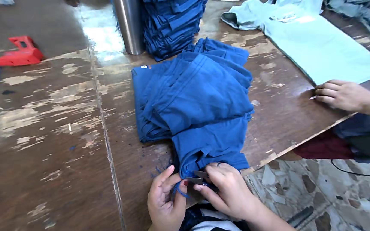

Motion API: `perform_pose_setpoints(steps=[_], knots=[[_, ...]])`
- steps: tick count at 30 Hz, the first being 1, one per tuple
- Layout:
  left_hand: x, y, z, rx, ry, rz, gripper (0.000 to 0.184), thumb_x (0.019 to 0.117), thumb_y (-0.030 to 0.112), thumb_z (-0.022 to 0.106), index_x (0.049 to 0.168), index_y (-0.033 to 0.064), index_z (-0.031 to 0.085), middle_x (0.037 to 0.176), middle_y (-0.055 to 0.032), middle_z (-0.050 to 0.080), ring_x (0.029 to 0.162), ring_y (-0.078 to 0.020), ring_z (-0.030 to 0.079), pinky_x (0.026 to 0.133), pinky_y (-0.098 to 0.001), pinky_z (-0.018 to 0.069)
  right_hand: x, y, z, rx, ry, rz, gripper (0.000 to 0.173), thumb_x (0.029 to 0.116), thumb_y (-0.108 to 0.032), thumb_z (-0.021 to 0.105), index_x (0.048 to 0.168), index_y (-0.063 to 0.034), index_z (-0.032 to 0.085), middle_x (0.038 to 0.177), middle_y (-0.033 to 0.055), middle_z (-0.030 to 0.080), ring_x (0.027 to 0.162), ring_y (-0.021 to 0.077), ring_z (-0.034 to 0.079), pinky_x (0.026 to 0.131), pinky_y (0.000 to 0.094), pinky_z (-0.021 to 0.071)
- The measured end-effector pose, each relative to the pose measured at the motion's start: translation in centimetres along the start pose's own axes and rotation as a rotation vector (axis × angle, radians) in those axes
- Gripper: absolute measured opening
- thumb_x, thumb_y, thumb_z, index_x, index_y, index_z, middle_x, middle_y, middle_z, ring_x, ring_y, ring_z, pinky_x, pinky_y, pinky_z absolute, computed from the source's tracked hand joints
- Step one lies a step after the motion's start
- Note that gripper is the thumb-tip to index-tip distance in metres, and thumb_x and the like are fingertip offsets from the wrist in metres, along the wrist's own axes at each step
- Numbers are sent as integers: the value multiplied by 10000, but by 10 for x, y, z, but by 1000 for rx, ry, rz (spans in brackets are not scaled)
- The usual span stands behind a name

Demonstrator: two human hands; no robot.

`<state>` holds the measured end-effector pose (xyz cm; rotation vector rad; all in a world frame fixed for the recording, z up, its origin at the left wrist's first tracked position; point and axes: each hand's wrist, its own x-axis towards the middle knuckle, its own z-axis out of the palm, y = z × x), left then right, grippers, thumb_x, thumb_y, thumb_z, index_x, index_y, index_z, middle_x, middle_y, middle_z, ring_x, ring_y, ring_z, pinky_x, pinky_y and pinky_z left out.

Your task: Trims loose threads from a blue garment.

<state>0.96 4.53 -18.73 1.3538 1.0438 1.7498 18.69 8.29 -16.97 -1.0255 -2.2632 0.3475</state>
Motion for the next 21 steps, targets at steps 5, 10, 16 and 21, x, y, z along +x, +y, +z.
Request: perform_pose_setpoints(steps=[5, 10, 16, 21], knots=[[0, 1, 0, 16, -3, -1, 446, 960, 22, 658, 1365, 171, 547, 1102, 121, 759, 957, 6, 714, 869, -171, 579, 1, -1, 2, 8, 16, 12, 434, 1059, -425, 450, 781, -107, 550, 601, 7, 470, 560, 143, 491, 544, 292, 402], [-1, 0, 0, -7, -27, -8, 463, 955, 23, 662, 1374, 188, 552, 1119, 118, 758, 973, -5, 717, 879, -182, 582, 3, -3, 3, 5, 14, -4, 445, 1067, -440, 427, 796, -109, 548, 617, 10, 475, 572, 148, 494, 545, 295, 400], [1, 0, 0, 21, -10, 3, 425, 957, 63, 682, 1343, 186, 554, 1087, 118, 757, 944, -2, 715, 856, -176, 586, 4, -3, 5, -31, 9, -16, 446, 1083, -385, 368, 770, -123, 548, 562, -6, 457, 519, 145, 490, 511, 305, 395], [2, -1, 1, -13, 21, -39, 293, 947, 115, 716, 1208, 198, 614, 1064, 126, 739, 942, 8, 704, 850, -173, 586, 11, 2, -1, 106, 157, 82, 420, 1054, -436, 499, 900, -53, 576, 760, 56, 557, 690, 118, 547, 637, 249, 472]])
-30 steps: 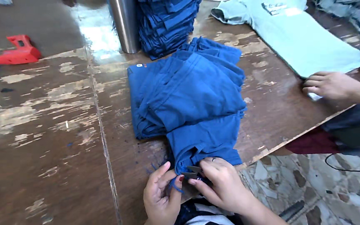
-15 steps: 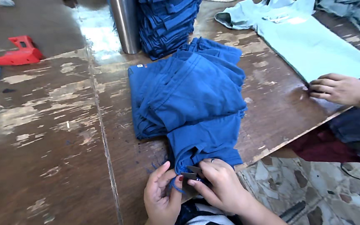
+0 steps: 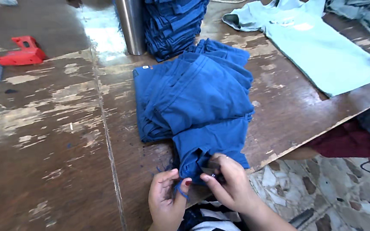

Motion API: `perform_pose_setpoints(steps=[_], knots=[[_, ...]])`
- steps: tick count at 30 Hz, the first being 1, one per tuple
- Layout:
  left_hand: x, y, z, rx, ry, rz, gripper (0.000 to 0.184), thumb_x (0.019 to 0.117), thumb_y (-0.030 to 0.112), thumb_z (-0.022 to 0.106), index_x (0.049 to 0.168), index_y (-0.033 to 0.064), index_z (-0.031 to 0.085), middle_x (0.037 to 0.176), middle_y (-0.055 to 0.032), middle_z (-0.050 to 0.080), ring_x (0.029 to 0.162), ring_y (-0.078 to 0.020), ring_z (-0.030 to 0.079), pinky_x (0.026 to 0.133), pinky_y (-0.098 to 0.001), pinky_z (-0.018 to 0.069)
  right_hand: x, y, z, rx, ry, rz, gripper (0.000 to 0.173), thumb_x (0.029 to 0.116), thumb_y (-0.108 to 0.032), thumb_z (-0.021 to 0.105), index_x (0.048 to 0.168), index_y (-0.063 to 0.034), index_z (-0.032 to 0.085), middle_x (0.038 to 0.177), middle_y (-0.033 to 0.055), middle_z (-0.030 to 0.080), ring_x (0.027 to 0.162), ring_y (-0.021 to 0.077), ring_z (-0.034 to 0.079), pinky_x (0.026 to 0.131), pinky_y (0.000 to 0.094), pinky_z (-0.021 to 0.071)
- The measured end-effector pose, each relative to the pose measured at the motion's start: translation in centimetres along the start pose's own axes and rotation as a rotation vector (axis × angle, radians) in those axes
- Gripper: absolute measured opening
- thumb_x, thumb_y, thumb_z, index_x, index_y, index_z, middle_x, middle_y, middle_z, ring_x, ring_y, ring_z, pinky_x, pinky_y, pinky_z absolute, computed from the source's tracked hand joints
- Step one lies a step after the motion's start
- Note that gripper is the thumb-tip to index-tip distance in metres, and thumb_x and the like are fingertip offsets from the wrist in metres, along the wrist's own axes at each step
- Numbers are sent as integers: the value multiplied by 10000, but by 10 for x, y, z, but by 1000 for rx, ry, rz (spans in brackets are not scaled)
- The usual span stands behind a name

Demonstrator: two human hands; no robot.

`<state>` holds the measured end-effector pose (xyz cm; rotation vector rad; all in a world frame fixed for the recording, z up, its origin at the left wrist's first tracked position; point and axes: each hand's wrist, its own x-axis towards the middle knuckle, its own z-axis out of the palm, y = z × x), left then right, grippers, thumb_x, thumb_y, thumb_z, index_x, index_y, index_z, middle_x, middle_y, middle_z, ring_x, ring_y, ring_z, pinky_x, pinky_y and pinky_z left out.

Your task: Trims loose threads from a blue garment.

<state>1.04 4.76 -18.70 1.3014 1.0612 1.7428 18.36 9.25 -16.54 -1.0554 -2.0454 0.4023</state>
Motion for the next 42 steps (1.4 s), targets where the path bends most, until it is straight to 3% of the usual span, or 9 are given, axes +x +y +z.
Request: perform_pose_setpoints(steps=[3, 7, 10, 12, 16, 21, 24, 30, 42], knots=[[1, -1, -2, -10, -21, 41, 239, 941, 81, 716, 1149, 198, 711, 1090, 128, 718, 980, 18, 682, 863, -155, 576, 16, 18, 5, -37, 90, 27, 315, 968, -310, 655, 930, -4, 593, 894, 124, 597, 754, 134, 564, 653, 231, 488], [4, 4, -18, 146, -74, 116, 142, 891, 75, 768, 1005, 149, 725, 1010, 73, 711, 951, -9, 686, 817, -157, 586, 17, 31, -9, 270, 204, -25, 112, 886, -20, 581, 979, -49, 526, 1084, 75, 621, 816, 18, 582, 703, 125, 489], [7, 6, -30, 263, -148, 151, 115, 844, 36, 768, 914, 103, 707, 978, 33, 716, 967, -40, 684, 854, -173, 576, 13, 26, -19, 520, 225, -24, 153, 951, -120, 653, 1026, -177, 533, 1197, -36, 679, 794, -32, 634, 665, 123, 517], [8, 6, -31, 280, -188, 161, 130, 828, 14, 758, 895, 100, 686, 963, 36, 704, 969, -37, 675, 868, -167, 566, 13, 25, -12, 403, 142, 7, 285, 951, -338, 728, 1053, -148, 542, 1225, 3, 614, 874, -11, 628, 725, 137, 531], [10, 5, -26, 279, -223, 204, 142, 803, -11, 753, 845, 82, 655, 923, 21, 688, 910, -45, 655, 828, -155, 548, 19, 31, 13, 24, 173, 16, 208, 875, -160, 646, 958, 24, 595, 1062, 179, 631, 857, 89, 583, 739, 153, 475], [13, 12, -36, 414, -340, 152, 74, 879, -3, 645, 856, 66, 654, 960, -8, 704, 931, -54, 647, 852, -147, 525, 8, 31, -8, 505, 271, -62, 174, 913, -60, 609, 1019, -182, 546, 1049, -41, 733, 952, 59, 714, 822, 227, 591], [13, 13, -38, 386, -404, 59, 68, 921, 17, 596, 888, 72, 619, 996, -9, 734, 989, -55, 674, 899, -172, 534, -4, 32, -28, 202, 37, -32, 62, 907, -158, 513, 918, -97, 520, 813, 23, 648, 764, 74, 635, 688, 214, 522], [7, 7, -32, 235, -329, -86, 55, 947, 60, 611, 974, 99, 582, 1023, 3, 693, 953, -23, 674, 802, -156, 573, -14, 24, -20, -238, -304, -140, 543, 1051, -597, 363, 868, -129, 569, 877, 81, 585, 860, 271, 582, 758, 411, 479], [6, 14, -32, 224, -296, -108, 88, 964, 72, 608, 1015, 122, 557, 1026, 22, 673, 936, 1, 653, 786, -126, 548, -12, 21, -13, -410, -330, -214, 540, 1071, -544, 301, 792, -166, 566, 840, 45, 574, 822, 260, 564, 671, 394, 427]])
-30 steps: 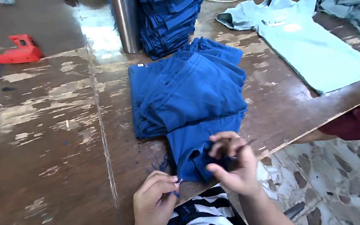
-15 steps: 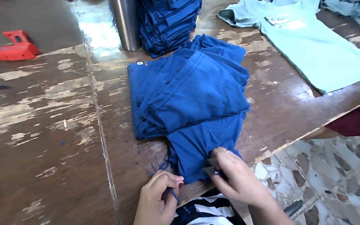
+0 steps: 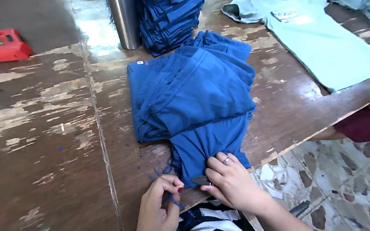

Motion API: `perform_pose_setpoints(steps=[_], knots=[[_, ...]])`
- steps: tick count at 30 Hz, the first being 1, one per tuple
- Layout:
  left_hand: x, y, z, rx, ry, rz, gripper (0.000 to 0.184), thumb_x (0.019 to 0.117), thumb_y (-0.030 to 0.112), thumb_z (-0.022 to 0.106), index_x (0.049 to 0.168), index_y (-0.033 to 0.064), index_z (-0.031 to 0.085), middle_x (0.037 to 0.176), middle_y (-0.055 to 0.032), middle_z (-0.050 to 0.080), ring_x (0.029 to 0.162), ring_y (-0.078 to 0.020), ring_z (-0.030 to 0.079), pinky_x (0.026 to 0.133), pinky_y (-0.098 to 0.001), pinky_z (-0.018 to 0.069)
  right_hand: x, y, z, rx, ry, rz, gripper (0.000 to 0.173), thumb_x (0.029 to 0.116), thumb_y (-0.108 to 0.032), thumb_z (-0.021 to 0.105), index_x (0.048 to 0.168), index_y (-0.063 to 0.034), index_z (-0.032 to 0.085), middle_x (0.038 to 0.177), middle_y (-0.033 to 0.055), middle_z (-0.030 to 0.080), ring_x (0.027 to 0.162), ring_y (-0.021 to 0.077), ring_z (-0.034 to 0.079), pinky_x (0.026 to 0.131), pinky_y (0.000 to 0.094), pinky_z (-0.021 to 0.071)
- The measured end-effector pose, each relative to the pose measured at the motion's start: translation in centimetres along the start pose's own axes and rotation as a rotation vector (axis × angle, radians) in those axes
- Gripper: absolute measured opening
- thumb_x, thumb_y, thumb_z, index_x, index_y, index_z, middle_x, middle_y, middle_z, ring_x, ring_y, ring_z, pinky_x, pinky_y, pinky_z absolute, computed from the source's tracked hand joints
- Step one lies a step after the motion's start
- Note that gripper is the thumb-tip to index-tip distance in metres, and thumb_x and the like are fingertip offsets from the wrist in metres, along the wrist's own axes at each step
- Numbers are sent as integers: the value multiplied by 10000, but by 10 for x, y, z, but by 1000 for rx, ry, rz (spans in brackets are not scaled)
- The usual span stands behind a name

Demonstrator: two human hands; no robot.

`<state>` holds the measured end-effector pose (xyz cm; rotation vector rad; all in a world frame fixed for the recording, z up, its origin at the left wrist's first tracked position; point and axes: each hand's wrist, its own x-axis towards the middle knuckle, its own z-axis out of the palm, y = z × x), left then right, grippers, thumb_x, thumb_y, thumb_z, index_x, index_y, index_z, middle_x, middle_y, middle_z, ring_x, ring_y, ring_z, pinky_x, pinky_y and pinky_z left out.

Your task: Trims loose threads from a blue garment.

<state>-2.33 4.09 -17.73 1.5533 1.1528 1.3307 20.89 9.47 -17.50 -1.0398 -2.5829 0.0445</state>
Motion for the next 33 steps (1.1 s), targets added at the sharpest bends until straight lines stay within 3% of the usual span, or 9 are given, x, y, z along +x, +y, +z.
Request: perform_pose_setpoints(steps=[9, 12, 14, 16, 19, 24, 28, 31, 33], knots=[[-2, 7, 2, -154, -74, 33, 64, 984, 116, 634, 1016, 139, 583, 1011, 30, 683, 931, -8, 666, 797, -145, 561, 5, -6, 1, 4, -3, 60, 540, 1065, -536, 339, 775, -157, 593, 827, 45, 589, 812, 262, 576, 654, 397, 430], [-5, 21, -6, -102, -417, 49, 181, 1014, 258, 643, 1069, 88, 672, 1041, -30, 722, 1022, -108, 673, 911, -266, 552, -2, 7, -8, 261, 1, 71, 567, 1068, -563, 331, 808, -121, 572, 841, 81, 575, 827, 259, 571, 737, 403, 471], [-9, 39, -11, 248, -749, 17, 266, 992, 178, 613, 1214, 80, 722, 1274, -100, 701, 1203, -280, 649, 938, -486, 542, -8, 19, -17, 455, 11, 97, 562, 1067, -561, 354, 797, -102, 536, 825, 81, 537, 826, 218, 549, 763, 363, 461], [-11, 53, -10, 472, -869, -18, 297, 1002, 63, 549, 1225, 124, 735, 1282, -70, 713, 1261, -303, 631, 956, -548, 516, -14, 28, -23, 566, 42, 123, 553, 1071, -550, 357, 791, -96, 502, 816, 69, 504, 815, 168, 526, 749, 310, 445], [-5, 57, -11, 615, -629, 73, 269, 1002, 49, 541, 1107, 155, 765, 1019, -33, 780, 1057, -223, 728, 892, -447, 552, -20, 31, -23, 651, 90, 155, 547, 1073, -547, 364, 823, -79, 497, 840, 66, 492, 832, 131, 516, 766, 274, 441], [12, 44, -11, 617, -327, 186, 189, 1015, 201, 586, 1075, 157, 760, 951, -1, 753, 914, -157, 701, 786, -320, 547, -15, 23, -19, 672, 223, 159, 498, 1076, -498, 417, 847, -61, 485, 886, 48, 481, 806, 37, 482, 708, 155, 407], [26, 29, 7, 660, -140, 149, 481, 879, 373, 742, 1298, 141, 692, 990, -69, 671, 877, -195, 646, 745, -332, 552, -5, 5, -15, 736, 319, 128, 364, 998, -371, 653, 874, -79, 477, 901, 35, 496, 838, 18, 506, 744, 127, 425], [46, 20, 19, 673, 16, 176, 418, 831, 175, 616, 1223, 176, 762, 892, -50, 700, 808, -185, 672, 684, -363, 540, 4, 3, -21, 589, 420, 78, 176, 892, -112, 653, 905, -71, 483, 966, 71, 524, 878, 58, 529, 771, 128, 445], [64, 33, 5, 451, 70, 161, 359, 919, 84, 509, 1168, 118, 765, 983, -17, 762, 920, -78, 704, 817, -281, 573, 7, 20, -42, 470, 538, 140, 151, 917, -180, 650, 957, -111, 522, 1035, 22, 588, 935, 21, 581, 799, 133, 487]])
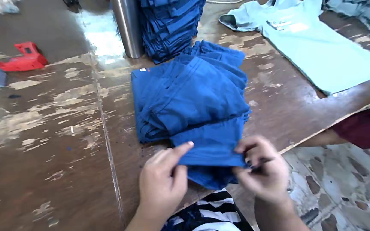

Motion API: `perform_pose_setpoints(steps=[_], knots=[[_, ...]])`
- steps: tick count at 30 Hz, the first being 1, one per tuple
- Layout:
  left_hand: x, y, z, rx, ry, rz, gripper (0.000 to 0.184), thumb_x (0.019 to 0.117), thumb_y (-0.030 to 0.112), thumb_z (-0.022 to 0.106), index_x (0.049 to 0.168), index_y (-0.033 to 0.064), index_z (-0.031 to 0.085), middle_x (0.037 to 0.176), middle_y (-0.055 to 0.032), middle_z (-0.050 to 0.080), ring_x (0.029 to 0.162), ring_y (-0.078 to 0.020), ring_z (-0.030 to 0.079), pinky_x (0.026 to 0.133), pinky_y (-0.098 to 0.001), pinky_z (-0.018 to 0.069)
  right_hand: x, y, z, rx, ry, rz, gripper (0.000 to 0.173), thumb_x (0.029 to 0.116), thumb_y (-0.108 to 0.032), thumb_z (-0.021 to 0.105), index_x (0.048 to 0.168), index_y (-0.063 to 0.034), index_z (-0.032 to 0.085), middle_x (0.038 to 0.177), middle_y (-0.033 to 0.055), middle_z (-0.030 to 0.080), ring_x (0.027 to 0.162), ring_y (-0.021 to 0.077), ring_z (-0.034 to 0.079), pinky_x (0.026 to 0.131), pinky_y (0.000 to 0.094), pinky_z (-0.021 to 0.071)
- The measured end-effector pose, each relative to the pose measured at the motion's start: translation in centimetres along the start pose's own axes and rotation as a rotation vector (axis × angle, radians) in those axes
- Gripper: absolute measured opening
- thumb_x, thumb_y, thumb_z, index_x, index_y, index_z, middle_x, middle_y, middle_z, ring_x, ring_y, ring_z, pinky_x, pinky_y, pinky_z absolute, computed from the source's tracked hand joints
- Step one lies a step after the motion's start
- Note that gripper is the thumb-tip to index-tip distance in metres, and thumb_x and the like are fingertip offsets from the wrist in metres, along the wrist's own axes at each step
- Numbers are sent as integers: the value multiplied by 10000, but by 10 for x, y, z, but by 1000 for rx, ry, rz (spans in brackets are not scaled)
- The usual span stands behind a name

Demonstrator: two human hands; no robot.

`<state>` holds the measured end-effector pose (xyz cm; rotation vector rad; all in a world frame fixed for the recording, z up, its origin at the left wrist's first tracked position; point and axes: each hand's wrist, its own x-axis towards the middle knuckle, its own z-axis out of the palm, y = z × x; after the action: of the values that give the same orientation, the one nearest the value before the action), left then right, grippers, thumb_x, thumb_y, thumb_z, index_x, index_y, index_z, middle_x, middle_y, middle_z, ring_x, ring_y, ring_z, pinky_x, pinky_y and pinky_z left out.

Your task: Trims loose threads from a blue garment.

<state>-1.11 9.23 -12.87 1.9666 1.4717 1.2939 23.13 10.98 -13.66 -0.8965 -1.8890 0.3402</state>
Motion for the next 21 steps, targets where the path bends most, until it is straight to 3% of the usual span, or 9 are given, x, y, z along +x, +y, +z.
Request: perform_pose_setpoints(steps=[3, 7, 9, 11, 13, 15, 17, 18, 21], knots=[[37, 15, -27, -379, 20, -78, 347, 979, -6, 438, 1173, 79, 713, 1061, 62, 739, 933, 18, 683, 817, -184, 580, 36, -2, -32, 7, 216, -54, 139, 936, -228, 685, 995, -228, 559, 1092, -128, 637, 990, -17, 634, 825, 173, 548], [87, 22, -30, -560, -9, -51, 397, 1003, -22, 354, 1261, 49, 647, 1199, 30, 695, 1019, -45, 676, 892, -272, 579, 97, -11, -19, 107, 426, -284, 181, 926, -82, 670, 932, -228, 563, 1212, -81, 624, 1209, 100, 588, 1029, 325, 505], [111, 13, -24, -592, 33, -168, 395, 1035, 37, 328, 1351, 32, 566, 1254, -8, 659, 1019, -65, 675, 893, -282, 576, 123, 11, 6, 90, 360, -260, 84, 967, -85, 627, 1002, -90, 551, 1323, 74, 573, 1189, 133, 621, 959, 304, 570], [127, -9, -10, -612, 79, -367, 416, 1058, 90, 390, 1464, 18, 443, 1323, -109, 618, 1090, -124, 676, 924, -288, 565, 138, 47, 36, 11, 148, -111, 326, 931, -52, 581, 1202, 121, 532, 1313, 266, 547, 1133, 230, 621, 917, 331, 545], [127, -34, 2, -614, 52, -519, 628, 1050, 117, 478, 1609, 70, 196, 1506, -165, 493, 1252, -175, 606, 1023, -315, 507, 140, 82, 59, -6, -56, 88, 331, 916, -52, 590, 1204, 109, 589, 1228, 260, 603, 1074, 269, 625, 907, 368, 525], [114, -38, 1, -581, 16, -497, 735, 1057, 161, 508, 1642, 147, 62, 1592, -128, 406, 1334, -179, 557, 1079, -341, 484, 132, 90, 62, 1, -96, 102, 275, 913, -52, 597, 1150, 86, 617, 1213, 238, 599, 1049, 256, 609, 890, 342, 518], [93, -26, -4, -392, -20, -313, 698, 1055, 207, 515, 1636, 103, 143, 1620, -117, 372, 1361, -151, 532, 1092, -337, 472, 115, 66, 47, 12, -94, 22, 200, 907, -74, 606, 1051, 65, 602, 1208, 216, 578, 999, 208, 595, 824, 293, 516], [78, -23, -5, -262, -36, -180, 613, 1045, 208, 535, 1579, 33, 290, 1572, -148, 436, 1348, -162, 543, 1084, -347, 484, 102, 51, 36, 29, -131, -20, 192, 894, -101, 619, 1019, 42, 590, 1211, 197, 579, 983, 183, 598, 792, 281, 528], [28, -25, -2, 47, -224, 59, 310, 992, 278, 620, 1212, 84, 721, 1239, -108, 690, 1171, -225, 643, 988, -416, 538, 49, 38, 8, 206, -422, -59, 359, 925, -312, 689, 1073, 10, 631, 1057, 117, 651, 876, 99, 602, 742, 237, 522]])
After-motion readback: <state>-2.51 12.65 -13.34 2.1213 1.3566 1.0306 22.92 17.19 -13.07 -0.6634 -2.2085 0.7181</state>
